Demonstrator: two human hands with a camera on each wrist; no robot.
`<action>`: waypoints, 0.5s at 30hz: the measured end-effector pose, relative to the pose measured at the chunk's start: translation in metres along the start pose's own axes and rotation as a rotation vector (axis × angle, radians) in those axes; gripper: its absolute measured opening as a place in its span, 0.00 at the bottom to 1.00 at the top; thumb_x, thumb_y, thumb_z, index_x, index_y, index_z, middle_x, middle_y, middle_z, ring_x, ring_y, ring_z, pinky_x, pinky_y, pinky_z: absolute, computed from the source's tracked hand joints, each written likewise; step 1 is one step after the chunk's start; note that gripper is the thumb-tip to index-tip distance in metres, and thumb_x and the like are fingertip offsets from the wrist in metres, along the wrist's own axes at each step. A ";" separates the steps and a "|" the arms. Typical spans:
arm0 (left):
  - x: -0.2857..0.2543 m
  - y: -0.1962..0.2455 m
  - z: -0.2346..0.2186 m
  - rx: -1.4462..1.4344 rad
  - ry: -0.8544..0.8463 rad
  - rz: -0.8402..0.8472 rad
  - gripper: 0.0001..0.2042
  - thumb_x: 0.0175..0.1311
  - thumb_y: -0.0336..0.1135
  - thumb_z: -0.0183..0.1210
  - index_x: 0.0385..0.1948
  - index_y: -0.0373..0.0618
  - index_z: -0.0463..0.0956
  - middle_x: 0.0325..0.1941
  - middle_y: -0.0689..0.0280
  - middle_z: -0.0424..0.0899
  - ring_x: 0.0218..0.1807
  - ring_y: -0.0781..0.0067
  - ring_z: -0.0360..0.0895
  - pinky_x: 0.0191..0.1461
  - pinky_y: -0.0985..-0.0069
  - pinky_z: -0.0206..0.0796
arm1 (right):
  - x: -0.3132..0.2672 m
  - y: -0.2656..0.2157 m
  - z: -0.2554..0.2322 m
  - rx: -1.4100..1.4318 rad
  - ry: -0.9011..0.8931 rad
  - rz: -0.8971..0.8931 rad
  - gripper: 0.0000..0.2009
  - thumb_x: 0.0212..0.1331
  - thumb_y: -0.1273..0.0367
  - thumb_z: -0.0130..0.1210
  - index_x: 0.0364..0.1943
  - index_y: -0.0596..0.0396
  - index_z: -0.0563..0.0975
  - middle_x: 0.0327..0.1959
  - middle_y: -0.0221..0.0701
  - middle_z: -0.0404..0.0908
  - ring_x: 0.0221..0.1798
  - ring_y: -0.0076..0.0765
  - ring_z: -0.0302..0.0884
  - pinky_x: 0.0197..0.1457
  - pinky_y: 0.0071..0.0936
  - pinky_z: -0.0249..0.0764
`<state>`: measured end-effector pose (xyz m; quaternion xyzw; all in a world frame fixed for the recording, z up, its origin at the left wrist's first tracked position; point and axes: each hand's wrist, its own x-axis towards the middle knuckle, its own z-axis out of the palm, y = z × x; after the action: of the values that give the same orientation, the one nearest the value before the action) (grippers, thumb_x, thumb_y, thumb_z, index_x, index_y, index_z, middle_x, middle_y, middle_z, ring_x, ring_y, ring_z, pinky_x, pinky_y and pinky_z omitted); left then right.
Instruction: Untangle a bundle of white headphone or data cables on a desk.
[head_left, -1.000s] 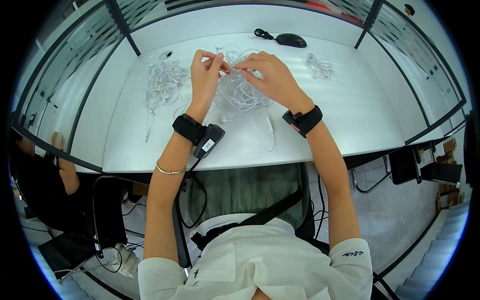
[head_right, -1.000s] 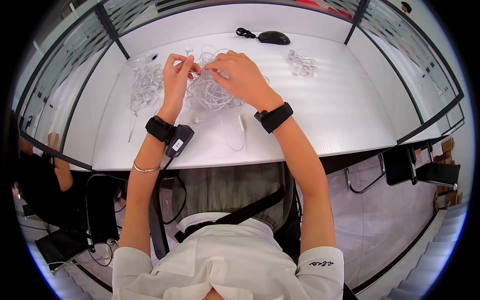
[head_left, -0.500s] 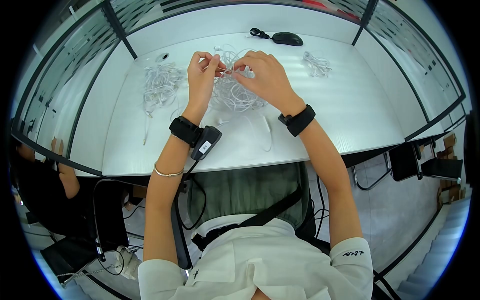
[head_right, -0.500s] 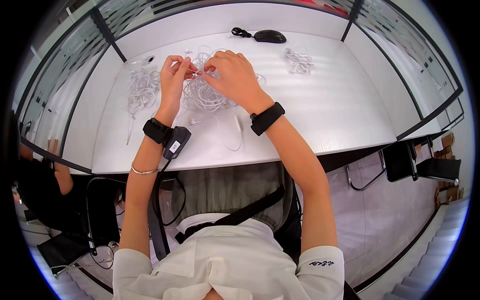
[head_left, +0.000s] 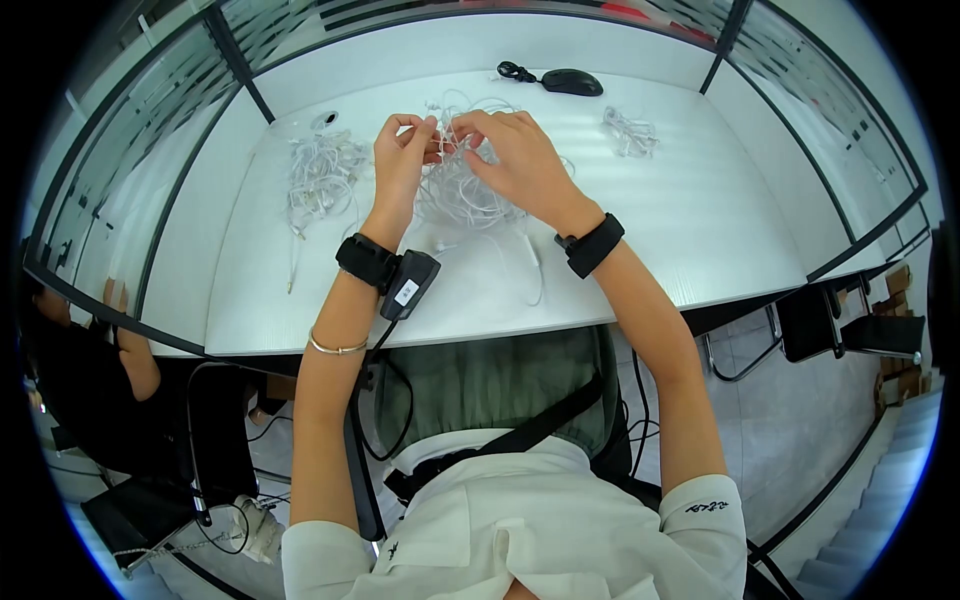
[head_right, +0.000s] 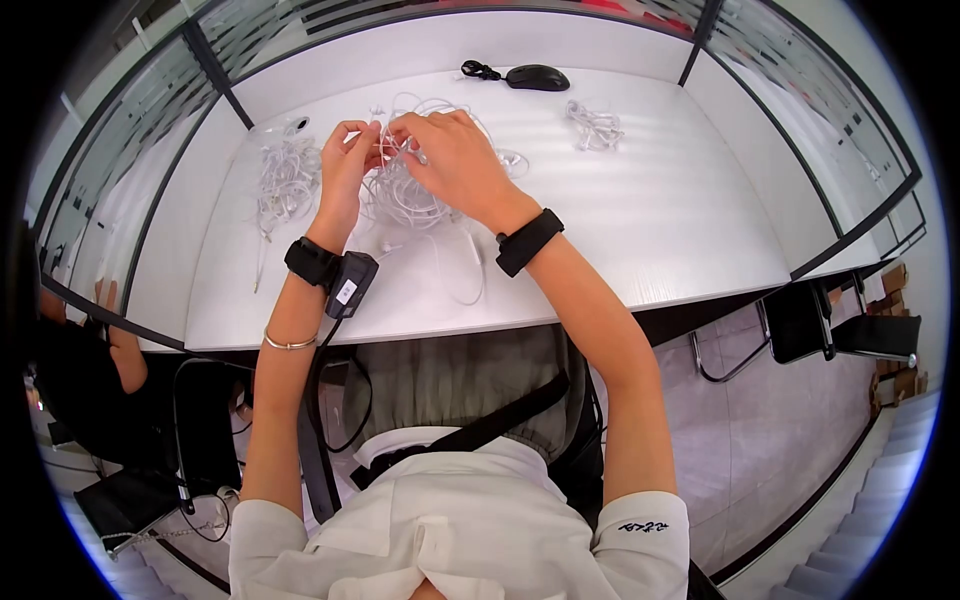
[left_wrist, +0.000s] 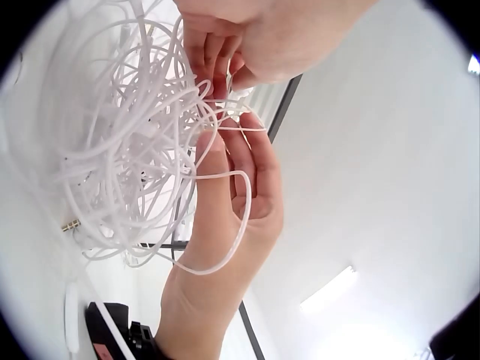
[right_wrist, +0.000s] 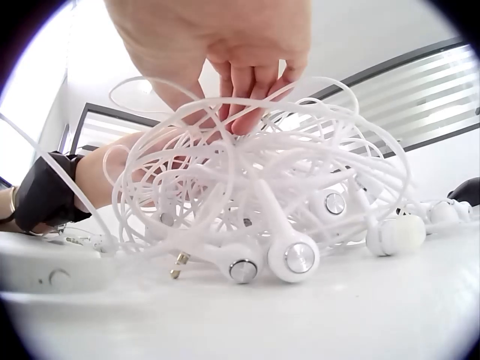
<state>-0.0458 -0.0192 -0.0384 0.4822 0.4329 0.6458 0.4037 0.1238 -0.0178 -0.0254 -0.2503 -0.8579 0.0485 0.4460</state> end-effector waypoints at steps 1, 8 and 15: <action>-0.001 0.001 0.001 0.010 -0.012 0.007 0.09 0.64 0.36 0.57 0.33 0.42 0.68 0.28 0.62 0.79 0.29 0.75 0.79 0.30 0.82 0.66 | 0.000 0.000 0.000 -0.006 0.006 -0.004 0.13 0.50 0.74 0.56 0.42 0.53 0.74 0.35 0.30 0.79 0.40 0.33 0.75 0.51 0.31 0.63; -0.003 0.001 0.006 0.032 -0.072 0.083 0.09 0.65 0.37 0.56 0.32 0.41 0.70 0.29 0.66 0.78 0.30 0.77 0.77 0.33 0.83 0.64 | 0.001 0.004 0.002 -0.039 0.038 0.028 0.13 0.52 0.71 0.59 0.42 0.48 0.73 0.34 0.23 0.79 0.33 0.26 0.72 0.48 0.27 0.62; -0.004 0.002 0.006 -0.012 -0.053 0.074 0.07 0.66 0.35 0.54 0.34 0.42 0.70 0.30 0.65 0.78 0.31 0.76 0.78 0.34 0.82 0.65 | 0.003 -0.001 -0.003 -0.003 0.044 0.049 0.11 0.51 0.73 0.58 0.39 0.52 0.72 0.32 0.27 0.79 0.37 0.32 0.77 0.46 0.31 0.65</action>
<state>-0.0393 -0.0224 -0.0361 0.5126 0.3999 0.6499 0.3938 0.1243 -0.0178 -0.0213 -0.2728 -0.8416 0.0527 0.4630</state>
